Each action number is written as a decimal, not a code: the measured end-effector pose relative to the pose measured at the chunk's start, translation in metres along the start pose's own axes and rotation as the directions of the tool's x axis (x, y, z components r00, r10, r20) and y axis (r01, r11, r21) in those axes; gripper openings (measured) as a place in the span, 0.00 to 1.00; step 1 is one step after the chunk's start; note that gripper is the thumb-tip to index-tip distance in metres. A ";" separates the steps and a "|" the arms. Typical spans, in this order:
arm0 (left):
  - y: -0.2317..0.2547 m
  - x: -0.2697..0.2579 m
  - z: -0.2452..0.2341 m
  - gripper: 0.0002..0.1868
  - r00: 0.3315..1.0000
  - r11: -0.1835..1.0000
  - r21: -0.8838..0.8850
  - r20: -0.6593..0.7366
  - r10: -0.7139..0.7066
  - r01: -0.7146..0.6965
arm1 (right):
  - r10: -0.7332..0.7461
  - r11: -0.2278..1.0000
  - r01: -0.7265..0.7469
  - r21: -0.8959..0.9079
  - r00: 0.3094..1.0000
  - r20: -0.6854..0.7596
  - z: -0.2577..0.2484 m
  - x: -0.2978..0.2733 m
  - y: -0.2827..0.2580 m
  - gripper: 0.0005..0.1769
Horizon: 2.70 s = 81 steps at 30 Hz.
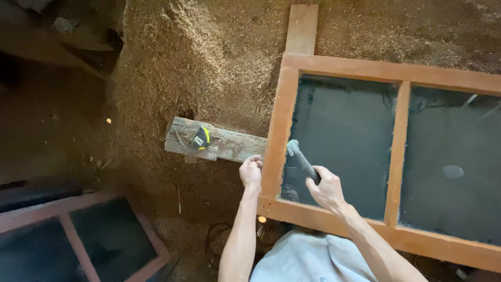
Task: The person uses a hammer to drive nails into a wooden window frame. They repeatedly position nails and strike them along the frame's edges and corners, occasionally repositioning the frame to access different sections.
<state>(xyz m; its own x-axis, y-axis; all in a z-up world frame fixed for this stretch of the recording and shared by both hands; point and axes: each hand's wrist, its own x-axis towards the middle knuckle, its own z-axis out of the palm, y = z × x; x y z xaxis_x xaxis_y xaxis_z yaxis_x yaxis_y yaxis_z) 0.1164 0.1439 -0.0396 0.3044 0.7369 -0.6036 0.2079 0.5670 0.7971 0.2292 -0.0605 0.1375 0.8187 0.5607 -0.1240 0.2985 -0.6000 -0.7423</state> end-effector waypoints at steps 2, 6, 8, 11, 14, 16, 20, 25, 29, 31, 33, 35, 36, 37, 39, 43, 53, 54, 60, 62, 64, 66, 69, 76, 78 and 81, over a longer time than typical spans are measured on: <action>0.011 0.002 0.028 0.18 0.998 0.971 0.238 -0.063 -0.002 0.017 | 0.119 0.993 -0.119 -0.020 0.992 0.034 -0.016 0.020 0.004 0.19; 0.035 0.018 0.066 0.21 0.977 0.752 0.655 -0.100 0.186 -0.076 | 0.186 0.982 -0.183 -0.051 0.980 0.067 -0.053 0.067 0.021 0.20; 0.052 0.030 0.080 0.25 0.958 0.668 0.742 -0.141 0.249 -0.065 | 0.180 0.981 -0.174 -0.087 0.982 0.064 -0.067 0.091 0.030 0.20; 0.077 0.040 0.098 0.41 0.959 0.466 0.876 -0.014 0.282 -0.124 | 0.207 0.976 -0.201 -0.086 0.976 0.065 -0.075 0.113 0.039 0.22; 0.105 0.043 0.108 0.54 0.989 0.347 0.932 0.134 -0.058 -0.106 | 0.250 0.966 -0.243 -0.089 0.966 0.073 -0.075 0.121 0.048 0.24; 0.119 0.043 0.113 0.58 0.975 0.237 0.959 0.186 -0.123 -0.153 | 0.280 0.958 -0.273 -0.093 0.956 0.084 -0.069 0.118 0.055 0.24; 0.135 0.035 0.110 0.60 0.948 0.206 0.949 0.275 -0.160 -0.240 | 0.375 0.926 -0.365 -0.092 0.919 0.126 -0.054 0.094 0.058 0.24; 0.143 0.024 0.104 0.56 0.940 0.291 0.923 0.306 -0.151 -0.253 | 0.346 0.937 -0.341 -0.077 0.935 0.079 -0.057 0.082 0.047 0.23; 0.143 0.010 0.089 0.54 0.947 0.260 0.942 0.263 -0.183 -0.212 | 0.129 0.989 -0.129 -0.074 0.992 -0.008 -0.064 0.117 0.033 0.20; 0.144 0.002 0.085 0.50 0.943 0.314 0.929 0.267 -0.200 -0.197 | 0.043 0.992 -0.044 -0.117 0.999 -0.016 -0.063 0.159 0.026 0.17; 0.142 -0.007 0.079 0.47 0.942 0.380 0.910 0.259 -0.211 -0.165 | -0.084 0.975 0.083 -0.206 0.996 0.003 -0.059 0.212 0.019 0.15; 0.143 -0.015 0.074 0.46 0.948 0.457 0.882 0.237 -0.213 -0.118 | -0.223 0.923 0.225 -0.312 0.974 0.044 -0.049 0.274 0.010 0.14; 0.144 -0.018 0.072 0.46 0.947 0.470 0.874 0.245 -0.207 -0.124 | -0.277 0.888 0.286 -0.360 0.958 0.075 -0.039 0.307 0.003 0.13; 0.145 -0.022 0.072 0.45 0.946 0.484 0.866 0.253 -0.201 -0.129 | -0.331 0.865 0.352 -0.359 0.936 0.120 -0.029 0.336 -0.003 0.13; 0.148 -0.022 0.072 0.46 0.952 0.467 0.875 0.239 -0.191 -0.126 | -0.351 0.823 0.429 -0.372 0.899 0.261 0.000 0.393 -0.018 0.11; 0.149 -0.024 0.076 0.48 0.965 0.426 0.902 0.169 -0.200 -0.070 | 0.009 0.823 0.284 -0.492 0.859 0.511 0.056 0.443 -0.033 0.15; 0.162 -0.017 0.088 0.48 0.958 0.470 0.883 0.111 -0.264 0.027 | 0.134 0.614 0.334 -0.715 0.849 0.511 0.047 0.468 -0.015 0.19; 0.163 -0.017 0.090 0.48 0.958 0.452 0.892 0.115 -0.263 0.017 | 0.169 0.622 0.302 -0.722 0.849 0.501 0.038 0.470 -0.015 0.20; 0.167 -0.005 0.098 0.48 0.954 0.438 0.898 0.152 -0.258 -0.025 | 0.339 0.719 0.066 -0.692 0.835 0.432 -0.025 0.463 0.010 0.23; 0.167 0.000 0.100 0.46 0.951 0.474 0.880 0.169 -0.261 -0.026 | 0.133 0.720 0.142 -0.679 0.932 0.336 -0.039 0.446 0.023 0.18; 0.160 0.005 0.103 0.45 0.958 0.435 0.900 0.138 -0.250 -0.017 | -0.182 0.766 0.240 -0.597 0.971 0.156 -0.054 0.423 0.036 0.16; 0.146 0.000 0.103 0.45 0.989 0.461 0.885 0.120 -0.081 -0.070 | -0.218 0.860 0.218 -0.462 0.974 0.054 -0.057 0.390 0.042 0.15; 0.120 -0.008 0.104 0.44 0.953 0.552 0.809 0.036 0.301 -0.204 | 0.027 0.977 -0.005 -0.211 0.995 0.100 -0.056 0.340 0.034 0.15; 0.071 0.007 0.102 0.19 0.999 0.995 0.103 0.049 -0.021 0.016 | 0.080 0.996 -0.083 0.025 0.992 0.094 -0.021 0.276 0.004 0.23; 0.068 0.015 0.100 0.22 0.970 0.974 -0.132 0.186 -0.157 0.182 | -0.085 0.996 0.085 -0.023 0.996 0.019 -0.006 0.277 0.000 0.24; 0.064 0.018 0.102 0.25 0.938 0.956 -0.188 0.305 -0.161 0.225 | -0.195 0.974 0.193 -0.121 0.981 -0.009 0.006 0.272 0.002 0.24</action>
<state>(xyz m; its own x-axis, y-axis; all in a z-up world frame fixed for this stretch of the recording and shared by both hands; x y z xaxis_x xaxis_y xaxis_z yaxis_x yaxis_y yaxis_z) 0.2294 0.1557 0.0027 0.5361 0.4876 -0.6891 0.0930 0.7772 0.6223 0.4499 0.0939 0.0983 0.7490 0.6619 0.0291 0.5075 -0.5450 -0.6673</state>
